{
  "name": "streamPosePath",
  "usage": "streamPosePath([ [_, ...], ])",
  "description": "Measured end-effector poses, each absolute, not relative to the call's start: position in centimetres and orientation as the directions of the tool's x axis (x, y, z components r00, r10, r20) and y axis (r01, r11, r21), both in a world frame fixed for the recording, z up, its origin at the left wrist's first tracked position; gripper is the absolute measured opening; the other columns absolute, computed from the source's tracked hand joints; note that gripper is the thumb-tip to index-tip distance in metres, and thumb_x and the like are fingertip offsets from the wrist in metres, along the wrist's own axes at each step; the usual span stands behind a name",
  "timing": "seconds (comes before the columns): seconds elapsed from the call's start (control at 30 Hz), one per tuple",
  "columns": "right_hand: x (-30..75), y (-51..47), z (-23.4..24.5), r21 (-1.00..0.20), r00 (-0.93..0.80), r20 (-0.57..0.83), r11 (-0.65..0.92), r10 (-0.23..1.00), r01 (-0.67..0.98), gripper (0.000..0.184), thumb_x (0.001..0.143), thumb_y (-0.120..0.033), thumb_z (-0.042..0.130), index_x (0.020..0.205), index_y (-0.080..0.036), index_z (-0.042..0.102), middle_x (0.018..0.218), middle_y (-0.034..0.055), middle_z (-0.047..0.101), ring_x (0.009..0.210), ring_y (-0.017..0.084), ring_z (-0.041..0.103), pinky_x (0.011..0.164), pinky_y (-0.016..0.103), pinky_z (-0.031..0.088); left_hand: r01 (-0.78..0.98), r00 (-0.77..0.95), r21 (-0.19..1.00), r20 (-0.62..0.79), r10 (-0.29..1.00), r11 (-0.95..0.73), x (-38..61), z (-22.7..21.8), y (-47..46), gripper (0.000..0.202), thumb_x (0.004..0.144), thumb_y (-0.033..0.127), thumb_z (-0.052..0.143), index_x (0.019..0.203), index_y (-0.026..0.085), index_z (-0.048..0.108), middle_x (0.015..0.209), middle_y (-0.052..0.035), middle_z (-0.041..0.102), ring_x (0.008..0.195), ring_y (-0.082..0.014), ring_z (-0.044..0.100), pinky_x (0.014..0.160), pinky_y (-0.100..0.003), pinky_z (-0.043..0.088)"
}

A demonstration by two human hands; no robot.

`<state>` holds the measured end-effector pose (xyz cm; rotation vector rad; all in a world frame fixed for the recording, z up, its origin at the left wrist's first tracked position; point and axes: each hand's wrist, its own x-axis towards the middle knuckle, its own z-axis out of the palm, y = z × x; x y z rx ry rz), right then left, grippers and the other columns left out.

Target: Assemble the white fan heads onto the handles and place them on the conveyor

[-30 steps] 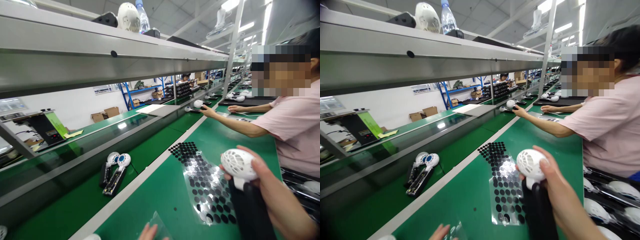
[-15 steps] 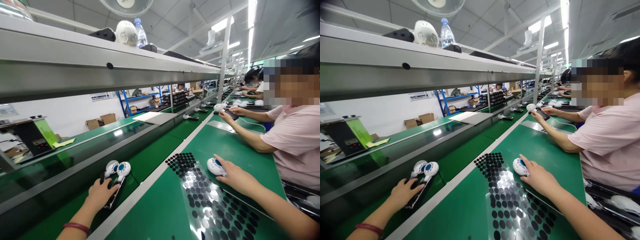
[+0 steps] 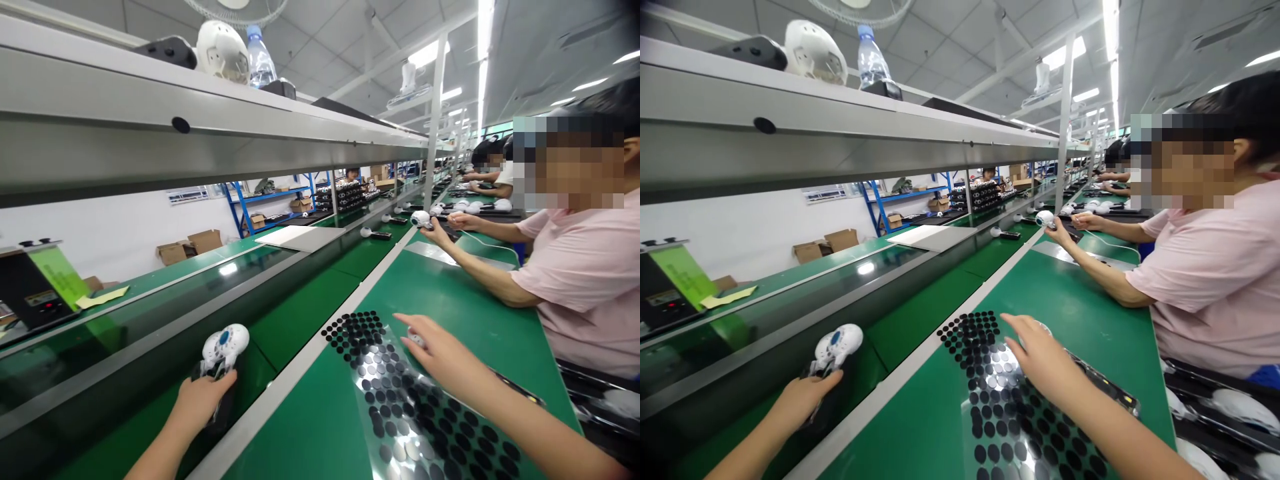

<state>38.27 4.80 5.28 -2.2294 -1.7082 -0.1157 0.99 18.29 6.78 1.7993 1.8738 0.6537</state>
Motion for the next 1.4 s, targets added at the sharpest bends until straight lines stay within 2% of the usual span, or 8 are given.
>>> streamPosePath([
  [0.23,35.6,12.1,2.6,-0.133,0.36,0.166,-0.341,0.918,0.931,0.021,0.087,-0.03,0.053,0.101,-0.014,0.057,0.103,0.0057,0.06,0.089,0.018,0.058,0.078,0.038,0.048,0.413,-0.095,0.852,-0.311,0.946,0.321,2.6,8.2,12.6,0.061,0.06,0.07,0.041,0.078,0.016,0.061,0.067,-0.0092,0.065,0.064,-0.0273,0.06,0.057,-0.036,0.046],
  [0.4,35.4,12.6,1.6,-0.119,0.364,0.162,-0.348,0.917,0.93,0.022,0.087,-0.029,0.053,0.102,-0.013,0.057,0.105,0.0072,0.059,0.089,0.017,0.059,0.078,0.037,0.049,0.606,-0.023,0.789,-0.107,0.994,0.099,6.4,7.7,7.7,0.046,0.068,0.049,0.038,0.082,0.015,0.065,0.13,-0.0163,0.046,0.12,-0.0318,0.042,0.097,-0.04,0.031],
  [0.53,35.2,12.5,1.3,-0.179,0.366,0.188,-0.335,0.912,0.925,0.023,0.087,-0.028,0.054,0.103,-0.012,0.057,0.104,0.0075,0.059,0.091,0.018,0.059,0.079,0.037,0.048,0.784,0.013,0.621,-0.014,1.0,-0.002,10.2,6.1,5.4,0.039,0.067,0.044,0.04,0.076,0.016,0.066,0.137,-0.017,0.035,0.111,-0.031,0.05,0.09,-0.039,0.039],
  [0.77,36.1,11.9,2.4,-0.502,0.452,0.232,-0.292,0.861,0.814,0.021,0.089,-0.031,0.05,0.102,-0.015,0.056,0.098,0.004,0.06,0.081,0.015,0.06,0.072,0.034,0.05,0.947,0.017,0.321,0.037,0.999,-0.028,14.4,5.5,3.7,0.038,0.069,0.033,0.042,0.083,0.008,0.067,0.138,-0.0264,0.032,0.093,-0.0374,0.057,0.07,-0.046,0.046],
  [0.97,34.6,9.8,5.1,-0.847,0.457,0.213,-0.07,0.864,0.527,0.018,0.088,-0.032,0.049,0.089,-0.016,0.055,0.073,-0.0022,0.057,0.061,0.011,0.055,0.06,0.027,0.046,0.987,0.087,0.127,0.124,0.988,-0.103,16.0,5.7,3.0,0.043,0.067,0.029,0.045,0.091,0.0,0.066,0.139,-0.03,0.027,0.131,-0.0427,0.016,0.098,-0.064,0.019],
  [1.07,33.1,7.5,6.5,-0.96,0.438,0.169,0.047,0.883,0.276,0.017,0.081,-0.035,0.053,0.083,-0.018,0.053,0.062,-0.0046,0.051,0.054,0.011,0.051,0.051,0.024,0.043,0.973,0.203,0.07,0.207,0.957,-0.221,16.2,6.0,2.4,0.043,0.069,0.03,0.047,0.093,0.0,0.066,0.142,-0.0264,0.023,0.133,-0.0392,0.014,0.106,-0.056,0.016],
  [1.23,31.1,2.4,8.3,-0.978,0.417,0.106,0.17,0.903,-0.12,0.02,0.076,-0.039,0.057,0.08,-0.021,0.05,0.069,-0.0034,0.051,0.068,0.012,0.057,0.065,0.027,0.05,0.867,0.218,0.392,0.256,0.942,-0.307,14.6,8.6,1.2,0.033,0.067,0.024,0.05,0.091,0.005,0.06,0.112,-0.0229,0.056,0.114,-0.0348,0.043,0.095,-0.043,0.037],
  [1.4,30.7,-1.8,8.7,-0.918,0.389,-0.021,0.137,0.921,-0.373,0.02,0.063,-0.028,0.072,0.071,-0.022,0.054,0.071,-0.0047,0.051,0.066,0.009,0.053,0.057,0.016,0.048,0.559,0.197,0.829,-0.11,0.974,-0.019,10.1,10.6,-0.4,0.017,0.071,0.035,0.049,0.077,0.02,0.051,0.072,-0.003,0.056,0.066,-0.0183,0.052,0.06,-0.031,0.041],
])
